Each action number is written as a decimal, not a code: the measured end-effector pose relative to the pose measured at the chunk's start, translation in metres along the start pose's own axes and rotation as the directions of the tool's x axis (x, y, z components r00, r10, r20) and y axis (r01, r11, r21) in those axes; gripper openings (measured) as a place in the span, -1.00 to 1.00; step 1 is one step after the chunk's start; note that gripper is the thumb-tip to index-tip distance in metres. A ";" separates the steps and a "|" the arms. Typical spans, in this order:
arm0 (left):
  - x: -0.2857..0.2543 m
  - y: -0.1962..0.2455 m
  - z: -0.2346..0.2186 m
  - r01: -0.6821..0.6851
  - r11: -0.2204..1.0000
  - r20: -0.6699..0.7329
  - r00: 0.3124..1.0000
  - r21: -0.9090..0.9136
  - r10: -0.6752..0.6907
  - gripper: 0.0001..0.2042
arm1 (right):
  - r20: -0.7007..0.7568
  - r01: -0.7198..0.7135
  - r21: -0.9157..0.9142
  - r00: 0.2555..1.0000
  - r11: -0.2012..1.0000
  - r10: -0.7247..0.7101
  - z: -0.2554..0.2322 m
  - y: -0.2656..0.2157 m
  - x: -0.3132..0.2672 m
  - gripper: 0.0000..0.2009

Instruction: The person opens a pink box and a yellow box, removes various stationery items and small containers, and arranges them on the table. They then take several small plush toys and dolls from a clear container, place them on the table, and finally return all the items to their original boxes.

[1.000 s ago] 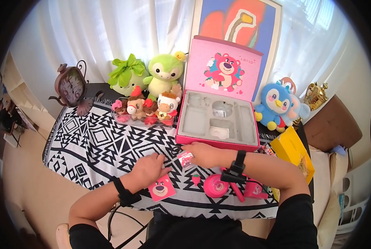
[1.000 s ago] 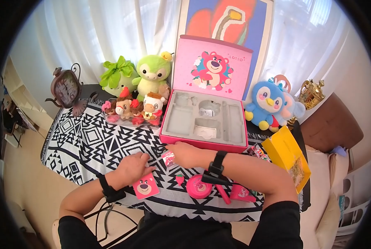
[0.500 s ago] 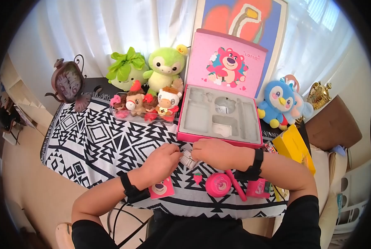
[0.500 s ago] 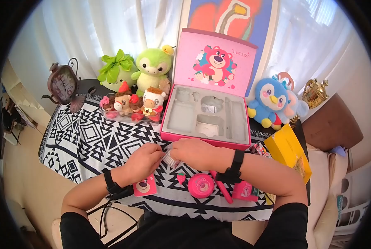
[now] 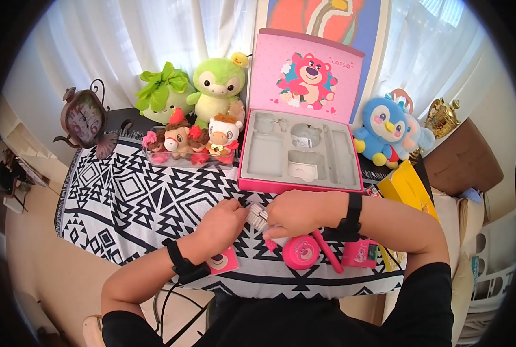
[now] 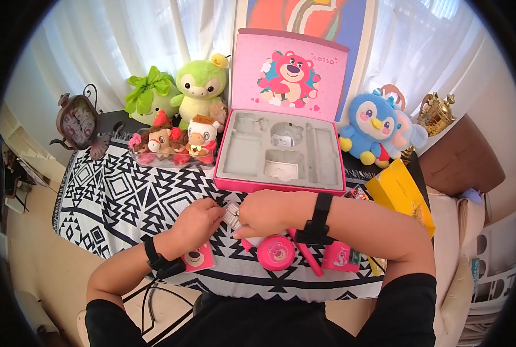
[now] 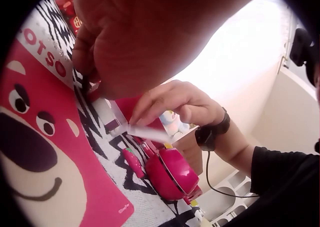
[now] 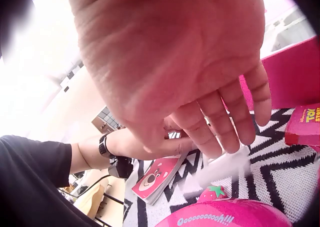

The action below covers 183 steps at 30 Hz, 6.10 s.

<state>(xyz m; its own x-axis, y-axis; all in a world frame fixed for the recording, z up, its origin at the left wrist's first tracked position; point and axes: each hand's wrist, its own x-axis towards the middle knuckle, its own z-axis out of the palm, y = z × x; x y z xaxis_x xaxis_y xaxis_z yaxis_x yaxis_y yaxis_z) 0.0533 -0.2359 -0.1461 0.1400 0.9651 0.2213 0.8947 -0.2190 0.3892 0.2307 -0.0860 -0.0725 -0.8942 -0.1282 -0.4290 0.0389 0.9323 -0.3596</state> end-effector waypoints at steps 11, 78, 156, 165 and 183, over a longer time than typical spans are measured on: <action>0.007 -0.019 0.004 0.006 0.984 -0.050 0.999 -0.177 -0.015 -0.83 | -0.200 0.003 -0.263 0.978 0.965 -0.058 0.024 0.016 0.038 -0.85; -0.003 -0.009 -0.019 0.061 0.990 -0.040 0.997 -0.125 -0.066 -0.87 | -0.243 -0.060 -0.159 0.970 0.985 0.020 0.017 0.022 0.008 -0.89; 0.018 -0.029 0.001 0.044 0.965 0.038 0.999 -0.260 -0.035 -0.89 | -0.405 -0.114 0.082 0.904 0.990 0.138 0.023 0.018 0.045 -0.86; 0.018 -0.032 -0.007 0.060 0.944 0.023 0.998 -0.325 -0.056 -0.86 | -0.113 0.242 0.066 0.966 0.968 -0.233 0.032 -0.013 0.047 -0.82; -0.013 -0.055 -0.051 0.208 0.966 -0.194 0.952 -0.155 -0.236 -0.87 | -0.328 0.049 -0.034 0.943 0.998 -0.057 0.001 0.010 -0.062 -0.71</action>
<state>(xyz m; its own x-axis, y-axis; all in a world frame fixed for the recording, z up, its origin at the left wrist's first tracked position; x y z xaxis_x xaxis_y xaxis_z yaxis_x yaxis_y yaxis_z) -0.0193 -0.2436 -0.1244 -0.1598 0.9428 0.2925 0.8278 -0.0334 0.5601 0.2874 -0.0692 -0.0506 -0.9917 -0.0632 -0.1121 -0.0199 0.9359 -0.3516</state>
